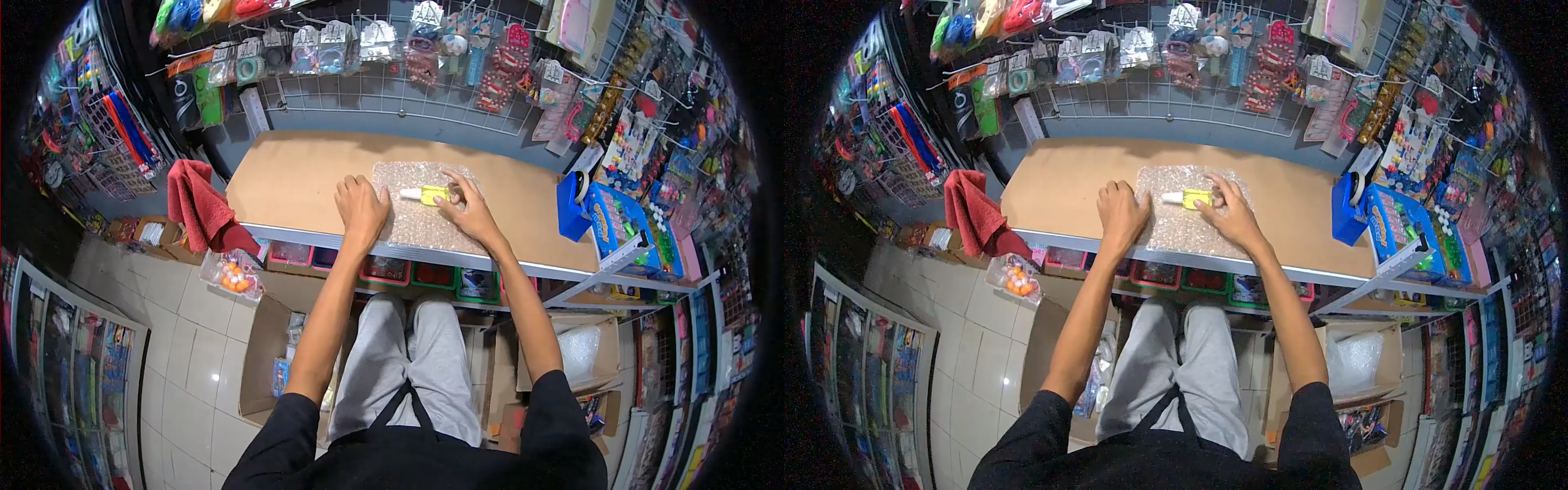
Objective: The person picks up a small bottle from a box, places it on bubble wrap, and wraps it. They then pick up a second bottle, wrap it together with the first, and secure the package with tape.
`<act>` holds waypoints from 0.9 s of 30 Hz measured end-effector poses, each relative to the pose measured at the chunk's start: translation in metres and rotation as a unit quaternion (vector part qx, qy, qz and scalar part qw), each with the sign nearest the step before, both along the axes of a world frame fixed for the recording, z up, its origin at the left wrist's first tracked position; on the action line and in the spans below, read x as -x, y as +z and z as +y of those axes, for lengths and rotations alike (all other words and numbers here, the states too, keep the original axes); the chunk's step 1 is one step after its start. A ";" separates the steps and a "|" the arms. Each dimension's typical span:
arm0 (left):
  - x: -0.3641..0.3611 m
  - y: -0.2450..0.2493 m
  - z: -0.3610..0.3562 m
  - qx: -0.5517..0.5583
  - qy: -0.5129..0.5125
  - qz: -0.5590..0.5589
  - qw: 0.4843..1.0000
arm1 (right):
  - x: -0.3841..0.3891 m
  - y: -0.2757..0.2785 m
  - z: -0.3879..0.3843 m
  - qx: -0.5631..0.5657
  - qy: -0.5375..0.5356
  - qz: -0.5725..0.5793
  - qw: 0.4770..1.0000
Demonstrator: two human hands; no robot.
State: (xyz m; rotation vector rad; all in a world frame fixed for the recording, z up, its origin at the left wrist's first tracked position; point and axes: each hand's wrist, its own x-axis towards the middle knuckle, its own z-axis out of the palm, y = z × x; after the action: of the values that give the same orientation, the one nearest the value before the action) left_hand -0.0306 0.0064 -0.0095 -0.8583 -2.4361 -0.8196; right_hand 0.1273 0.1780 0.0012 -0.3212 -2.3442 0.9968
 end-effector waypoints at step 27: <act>-0.012 0.021 0.000 -0.190 -0.231 -0.236 0.925 | -0.004 -0.008 0.016 -0.020 0.095 -0.029 0.995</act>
State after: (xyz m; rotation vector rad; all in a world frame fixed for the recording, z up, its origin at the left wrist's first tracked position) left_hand -0.0189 0.0068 0.0113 -1.2017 -2.3367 -1.7885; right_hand 0.1314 0.1937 -0.0068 -0.1130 -2.4802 1.0397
